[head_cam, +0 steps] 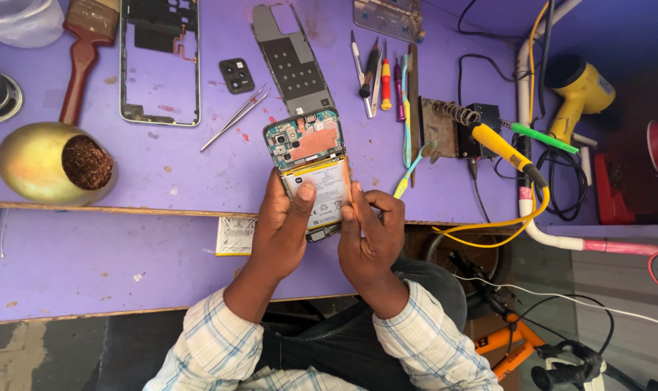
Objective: The person removes a battery from a smartphone, places a new battery inside, and reassembles the device. They use a screwdriver to secure internal components and test the phone by powering it on.
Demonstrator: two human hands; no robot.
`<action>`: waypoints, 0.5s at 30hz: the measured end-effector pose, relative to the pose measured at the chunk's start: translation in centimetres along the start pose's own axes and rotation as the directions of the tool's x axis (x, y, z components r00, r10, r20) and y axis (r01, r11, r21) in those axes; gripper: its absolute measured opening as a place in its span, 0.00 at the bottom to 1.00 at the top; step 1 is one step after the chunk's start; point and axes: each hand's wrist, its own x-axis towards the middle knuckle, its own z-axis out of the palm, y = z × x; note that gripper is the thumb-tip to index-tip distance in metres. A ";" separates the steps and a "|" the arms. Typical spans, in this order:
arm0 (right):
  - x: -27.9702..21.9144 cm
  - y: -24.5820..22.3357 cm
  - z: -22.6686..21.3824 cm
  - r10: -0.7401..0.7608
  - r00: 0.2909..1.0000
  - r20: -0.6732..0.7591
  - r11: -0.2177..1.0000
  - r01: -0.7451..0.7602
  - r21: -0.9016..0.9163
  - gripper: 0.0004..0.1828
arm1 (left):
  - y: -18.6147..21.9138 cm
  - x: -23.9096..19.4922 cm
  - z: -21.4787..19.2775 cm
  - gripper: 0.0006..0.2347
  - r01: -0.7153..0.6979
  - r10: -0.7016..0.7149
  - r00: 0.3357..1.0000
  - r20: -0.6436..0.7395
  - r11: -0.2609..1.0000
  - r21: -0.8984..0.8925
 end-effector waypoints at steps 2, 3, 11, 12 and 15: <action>0.0 -0.1 0.1 0.018 1.000 -0.011 1.000 -0.018 -0.006 0.16 | 0.0 0.0 0.1 0.18 0.004 -0.004 1.000 0.000 1.000 0.025; 0.0 -0.1 0.2 0.030 0.999 -0.016 1.000 -0.030 -0.008 0.16 | 0.0 -0.1 0.2 0.18 -0.002 0.002 1.000 -0.007 1.000 0.027; 0.5 -0.4 0.2 0.003 0.997 -0.078 0.999 -0.005 -0.033 0.13 | 0.0 -0.4 1.2 0.16 -0.064 0.086 0.992 -0.091 0.974 0.219; 0.5 -0.5 0.2 0.016 0.997 -0.076 0.999 -0.018 -0.029 0.13 | 0.0 -0.4 1.2 0.16 -0.068 0.090 0.992 -0.088 0.971 0.227; 0.5 -0.6 0.2 0.042 0.996 -0.073 0.999 -0.042 0.000 0.12 | 0.2 -0.4 1.3 0.16 -0.068 0.089 0.992 -0.085 0.971 0.229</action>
